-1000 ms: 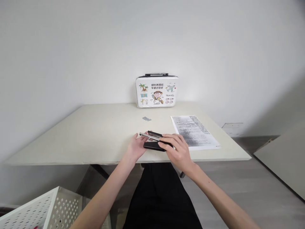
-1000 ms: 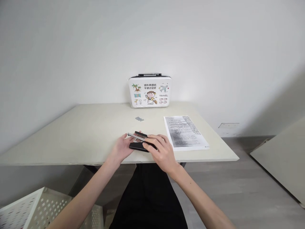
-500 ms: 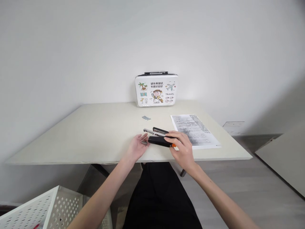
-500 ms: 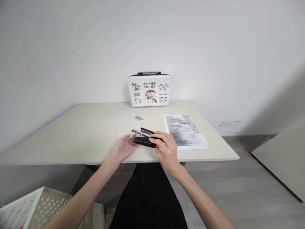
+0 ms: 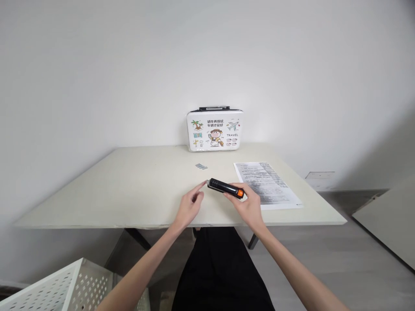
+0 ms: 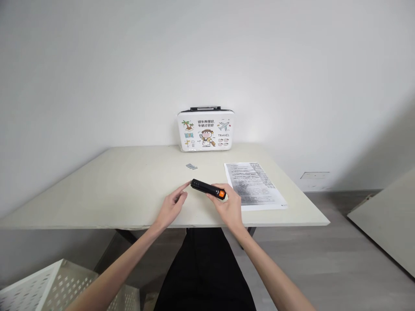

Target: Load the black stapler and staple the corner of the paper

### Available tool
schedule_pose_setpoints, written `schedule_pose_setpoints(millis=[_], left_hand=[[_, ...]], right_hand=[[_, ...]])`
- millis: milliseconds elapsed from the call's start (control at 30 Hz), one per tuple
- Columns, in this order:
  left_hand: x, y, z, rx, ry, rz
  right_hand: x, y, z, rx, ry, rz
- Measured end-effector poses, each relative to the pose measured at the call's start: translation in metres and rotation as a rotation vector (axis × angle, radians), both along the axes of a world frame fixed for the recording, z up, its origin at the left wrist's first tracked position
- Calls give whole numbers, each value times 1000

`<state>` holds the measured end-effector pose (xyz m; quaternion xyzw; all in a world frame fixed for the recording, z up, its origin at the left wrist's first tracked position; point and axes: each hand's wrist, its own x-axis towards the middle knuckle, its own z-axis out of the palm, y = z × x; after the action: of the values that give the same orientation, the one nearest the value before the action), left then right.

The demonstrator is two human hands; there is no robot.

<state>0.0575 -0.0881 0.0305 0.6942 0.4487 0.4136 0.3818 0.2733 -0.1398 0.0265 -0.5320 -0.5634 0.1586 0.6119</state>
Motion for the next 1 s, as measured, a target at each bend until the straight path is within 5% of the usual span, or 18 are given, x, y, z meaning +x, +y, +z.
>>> schedule_pose_setpoints(millis=[133,400,633,800,933,1000], left_hand=[[-1,0,-7,-122,-140,-48],[-30,23,2,-697,-1077,63],[-42,23,-1,-763,-1315,-29],[-43,21,1,-765,-1342,-11],[-44,21,5,-789,-1400,15],[-39,22,7,-789,-1424,88]], right_hand=[[-7,16,-8,-54,41,56],[-29,116,-24,-197,-45,84],[-69,188,-33,-252,-169,133],[-83,187,-17,-192,-275,91],[-81,145,5,-49,-348,106],[-76,113,12,105,-409,246]])
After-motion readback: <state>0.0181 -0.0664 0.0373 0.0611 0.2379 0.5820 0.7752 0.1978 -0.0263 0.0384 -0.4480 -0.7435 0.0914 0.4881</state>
